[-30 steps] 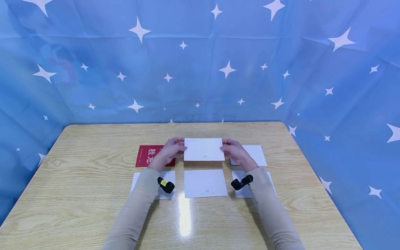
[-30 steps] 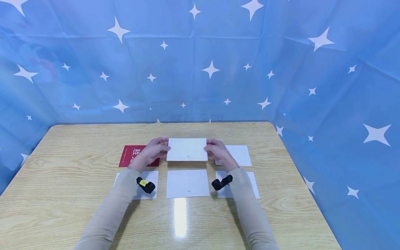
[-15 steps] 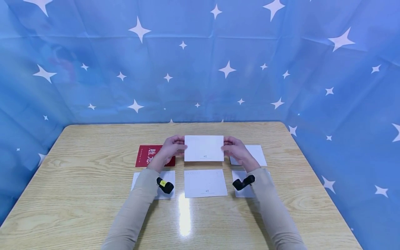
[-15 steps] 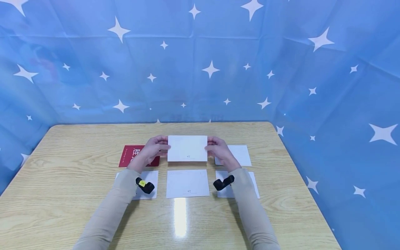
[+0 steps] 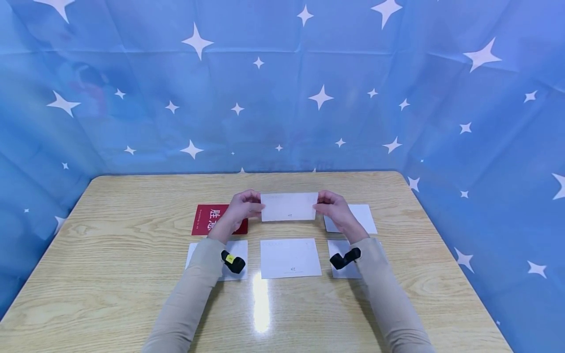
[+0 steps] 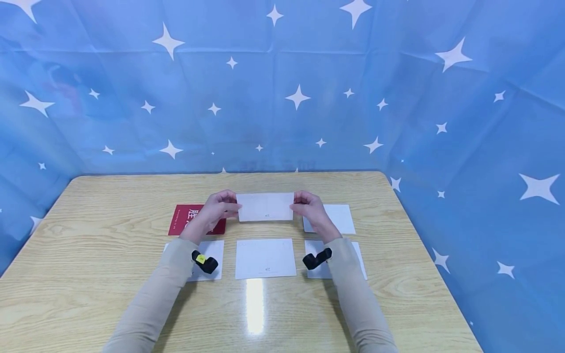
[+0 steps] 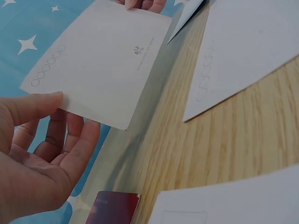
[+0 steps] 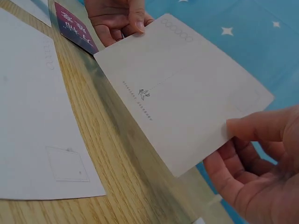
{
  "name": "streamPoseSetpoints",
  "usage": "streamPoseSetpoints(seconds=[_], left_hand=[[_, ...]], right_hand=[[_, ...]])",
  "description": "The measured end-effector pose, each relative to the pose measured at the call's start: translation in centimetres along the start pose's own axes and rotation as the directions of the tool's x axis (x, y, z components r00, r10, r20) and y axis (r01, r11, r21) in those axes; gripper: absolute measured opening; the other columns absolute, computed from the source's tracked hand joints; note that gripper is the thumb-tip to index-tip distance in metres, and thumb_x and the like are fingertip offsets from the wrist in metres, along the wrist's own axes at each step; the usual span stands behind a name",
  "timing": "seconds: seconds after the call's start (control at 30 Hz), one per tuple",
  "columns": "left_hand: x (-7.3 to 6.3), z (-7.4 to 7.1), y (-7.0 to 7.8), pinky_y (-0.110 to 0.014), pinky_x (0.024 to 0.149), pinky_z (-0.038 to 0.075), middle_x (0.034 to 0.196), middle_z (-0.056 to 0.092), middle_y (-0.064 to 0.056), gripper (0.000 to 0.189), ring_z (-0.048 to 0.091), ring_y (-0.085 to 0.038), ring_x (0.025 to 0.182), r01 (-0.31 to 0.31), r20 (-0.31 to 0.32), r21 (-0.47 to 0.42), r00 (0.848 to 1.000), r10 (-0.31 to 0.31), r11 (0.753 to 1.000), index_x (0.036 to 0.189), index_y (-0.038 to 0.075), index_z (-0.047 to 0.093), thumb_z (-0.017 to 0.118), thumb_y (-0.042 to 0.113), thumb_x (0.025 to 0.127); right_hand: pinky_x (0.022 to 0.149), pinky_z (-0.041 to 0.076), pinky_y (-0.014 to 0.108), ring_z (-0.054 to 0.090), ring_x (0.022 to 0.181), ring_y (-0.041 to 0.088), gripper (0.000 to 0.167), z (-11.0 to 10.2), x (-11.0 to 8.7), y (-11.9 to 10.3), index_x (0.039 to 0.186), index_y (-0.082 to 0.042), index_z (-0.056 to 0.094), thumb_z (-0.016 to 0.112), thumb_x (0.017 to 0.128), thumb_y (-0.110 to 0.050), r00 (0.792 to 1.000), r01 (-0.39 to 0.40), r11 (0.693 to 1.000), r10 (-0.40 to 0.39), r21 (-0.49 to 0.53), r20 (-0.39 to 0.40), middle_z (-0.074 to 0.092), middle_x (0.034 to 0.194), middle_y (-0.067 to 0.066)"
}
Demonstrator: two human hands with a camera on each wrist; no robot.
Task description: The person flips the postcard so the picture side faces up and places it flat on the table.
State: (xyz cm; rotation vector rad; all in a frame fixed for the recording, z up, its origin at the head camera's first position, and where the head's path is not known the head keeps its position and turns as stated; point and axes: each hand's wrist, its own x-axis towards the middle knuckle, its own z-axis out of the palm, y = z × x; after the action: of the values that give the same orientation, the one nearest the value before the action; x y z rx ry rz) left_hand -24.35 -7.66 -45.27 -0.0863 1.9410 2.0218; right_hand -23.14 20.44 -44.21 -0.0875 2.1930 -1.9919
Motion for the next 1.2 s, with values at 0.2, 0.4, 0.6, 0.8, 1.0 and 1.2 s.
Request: streamPoseSetpoints(seconds=[0.2, 0.4, 0.6, 0.8, 1.0, 1.2], left_hand=[[-0.17, -0.06, 0.09, -0.035, 0.086, 0.05, 0.094, 0.059, -0.005, 0.016, 0.059, -0.02, 0.086, -0.007, -0.021, 0.012, 1.0, 0.007, 1.0, 0.098, 0.002, 0.063, 0.068, 0.004, 0.084], [-0.15, -0.11, -0.06, -0.04, 0.093, 0.045, 0.101, 0.06, -0.006, 0.015, 0.057, -0.019, 0.092, -0.021, -0.037, 0.037, 0.999, 0.023, 0.999, 0.099, 0.0, 0.064, 0.067, 0.006, 0.085], [-0.2, -0.07, -0.16, -0.039, 0.093, 0.045, 0.105, 0.064, -0.009, 0.019, 0.058, -0.02, 0.095, -0.023, -0.05, 0.061, 0.998, 0.026, 0.998, 0.104, -0.002, 0.065, 0.065, 0.007, 0.087], [-0.31, 0.07, -0.13, -0.038, 0.089, 0.049, 0.113, 0.061, -0.01, 0.015, 0.058, -0.025, 0.099, -0.015, -0.073, 0.037, 0.997, 0.018, 0.999, 0.099, 0.0, 0.068, 0.064, 0.003, 0.085], [-0.33, 0.22, -0.18, -0.036, 0.091, 0.048, 0.126, 0.056, -0.007, 0.013, 0.052, -0.026, 0.113, -0.023, -0.094, 0.037, 0.995, 0.026, 0.999, 0.095, 0.003, 0.071, 0.063, 0.002, 0.085], [-0.54, 0.25, -0.14, -0.034, 0.094, 0.045, 0.125, 0.059, -0.005, 0.022, 0.048, -0.022, 0.117, -0.045, -0.071, 0.058, 0.996, 0.049, 0.997, 0.103, 0.004, 0.072, 0.058, 0.002, 0.085]], right_hand=[[0.072, 0.048, 0.032, 0.052, 0.073, 0.013, 0.008, 0.01, -0.03, 0.24, 0.088, 0.001, 0.053, 0.06, 0.086, 0.003, 0.998, 0.061, 0.998, -0.061, -0.013, 0.008, 0.052, 0.078, 0.0], [0.072, 0.047, 0.03, 0.052, 0.074, 0.012, 0.007, 0.05, -0.4, 0.09, 0.081, -0.01, 0.061, 0.067, 0.085, -0.007, 0.987, 0.16, 0.987, -0.16, 0.0, 0.015, 0.057, 0.079, -0.002], [0.083, 0.049, 0.038, 0.058, 0.082, 0.012, 0.007, 0.26, -0.26, -0.12, 0.082, -0.01, 0.064, 0.065, 0.086, -0.004, 0.992, 0.108, 0.99, -0.113, -0.091, -0.051, 0.062, 0.089, 0.002], [0.078, 0.048, 0.022, 0.056, 0.09, 0.013, 0.013, 0.39, 0.03, 0.11, 0.096, 0.007, 0.065, 0.064, 0.086, -0.001, 0.988, 0.083, 0.98, -0.105, -0.182, -0.117, 0.063, 0.101, 0.012], [0.078, 0.049, 0.022, 0.052, 0.105, 0.022, 0.013, 0.53, -0.07, 0.29, 0.097, 0.008, 0.066, 0.059, 0.088, 0.003, 0.983, 0.087, 0.98, -0.113, -0.179, -0.142, 0.06, 0.114, 0.015], [0.079, 0.05, 0.02, 0.05, 0.114, 0.028, 0.014, 0.44, -0.21, 0.49, 0.099, 0.008, 0.066, 0.056, 0.09, 0.003, 0.982, 0.126, 0.977, -0.147, -0.173, -0.118, 0.057, 0.12, 0.018]])
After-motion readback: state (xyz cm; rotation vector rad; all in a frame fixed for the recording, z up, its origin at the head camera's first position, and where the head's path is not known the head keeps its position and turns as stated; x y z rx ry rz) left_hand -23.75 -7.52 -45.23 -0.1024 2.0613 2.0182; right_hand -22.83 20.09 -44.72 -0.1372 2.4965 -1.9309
